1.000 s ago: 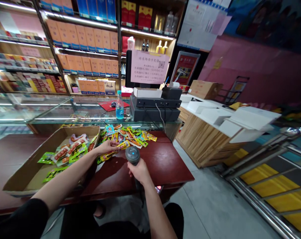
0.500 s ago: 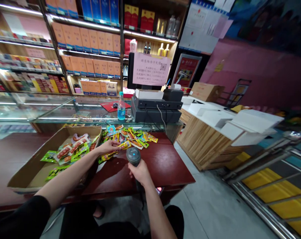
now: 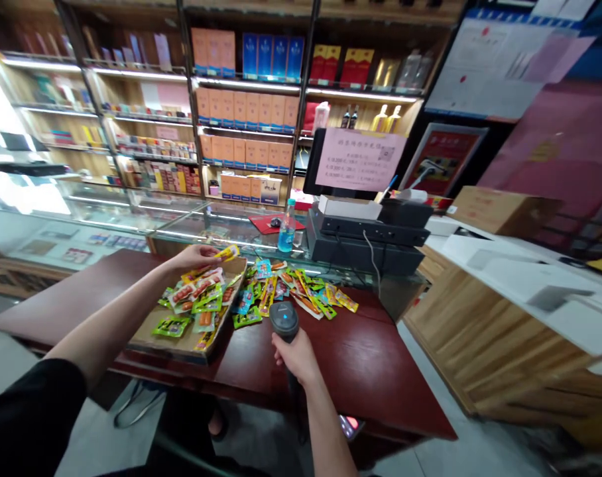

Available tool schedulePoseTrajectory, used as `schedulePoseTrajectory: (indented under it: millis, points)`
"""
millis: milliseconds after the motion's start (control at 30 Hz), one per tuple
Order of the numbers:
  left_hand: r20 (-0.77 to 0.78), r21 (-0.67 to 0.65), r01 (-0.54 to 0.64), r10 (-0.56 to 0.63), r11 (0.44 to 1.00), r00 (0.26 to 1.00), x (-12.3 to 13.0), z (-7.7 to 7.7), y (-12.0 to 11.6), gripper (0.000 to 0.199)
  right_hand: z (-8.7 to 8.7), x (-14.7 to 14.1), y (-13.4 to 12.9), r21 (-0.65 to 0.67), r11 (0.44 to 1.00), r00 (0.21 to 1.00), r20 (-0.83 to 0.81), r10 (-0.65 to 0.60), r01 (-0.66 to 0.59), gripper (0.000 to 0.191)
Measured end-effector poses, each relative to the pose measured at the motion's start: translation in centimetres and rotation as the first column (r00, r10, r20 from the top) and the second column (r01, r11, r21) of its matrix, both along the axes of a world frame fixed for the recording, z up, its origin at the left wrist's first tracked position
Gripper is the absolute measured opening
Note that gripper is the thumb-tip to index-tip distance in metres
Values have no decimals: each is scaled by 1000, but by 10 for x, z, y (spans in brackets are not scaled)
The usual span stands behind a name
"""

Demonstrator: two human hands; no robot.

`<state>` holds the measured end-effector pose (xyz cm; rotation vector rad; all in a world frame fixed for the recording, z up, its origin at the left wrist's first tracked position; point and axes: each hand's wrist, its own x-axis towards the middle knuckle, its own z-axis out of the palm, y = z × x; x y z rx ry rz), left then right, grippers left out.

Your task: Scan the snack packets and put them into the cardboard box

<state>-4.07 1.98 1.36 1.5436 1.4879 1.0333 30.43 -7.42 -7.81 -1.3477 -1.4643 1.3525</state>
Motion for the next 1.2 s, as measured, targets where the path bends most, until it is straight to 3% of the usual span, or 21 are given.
schedulePoseTrajectory:
  millis: [133,267,467,633,700,833,1000,1067,1200]
  points:
    - [-43,26,-141,142,990,989,-45,14,-17,52,-1,-10,1,7,999,999,0,38,-38,24]
    - [-63,19,-119,120,993,991,-47,6,-18,57,-1,-12,1,21,999,999,-2,42,-42,23]
    - [-85,-16,-10,9,1000,996,12,-21,6,60,-5,1,-3,3,1000,1000,-14,-7,7,23]
    - [-78,-54,188,-192,981,978,73,-41,29,56,-8,18,-6,-8,997,997,2,-73,73,23]
    - [-98,-65,217,-223,974,970,93,-49,38,54,-9,24,-8,-7,995,995,6,-99,99,23]
    - [-313,-56,183,-191,982,930,123,-68,55,44,-12,33,-11,16,991,991,2,-130,130,21]
    - [-719,-8,71,-55,997,692,150,-94,59,38,-19,39,-12,34,987,988,3,-157,157,20]
    - [-774,48,43,10,998,634,158,-103,53,40,-22,40,-12,36,986,986,3,-164,164,20]
    - [-786,106,-12,91,994,611,166,-111,44,53,-27,42,-9,40,984,985,-1,-172,172,21]
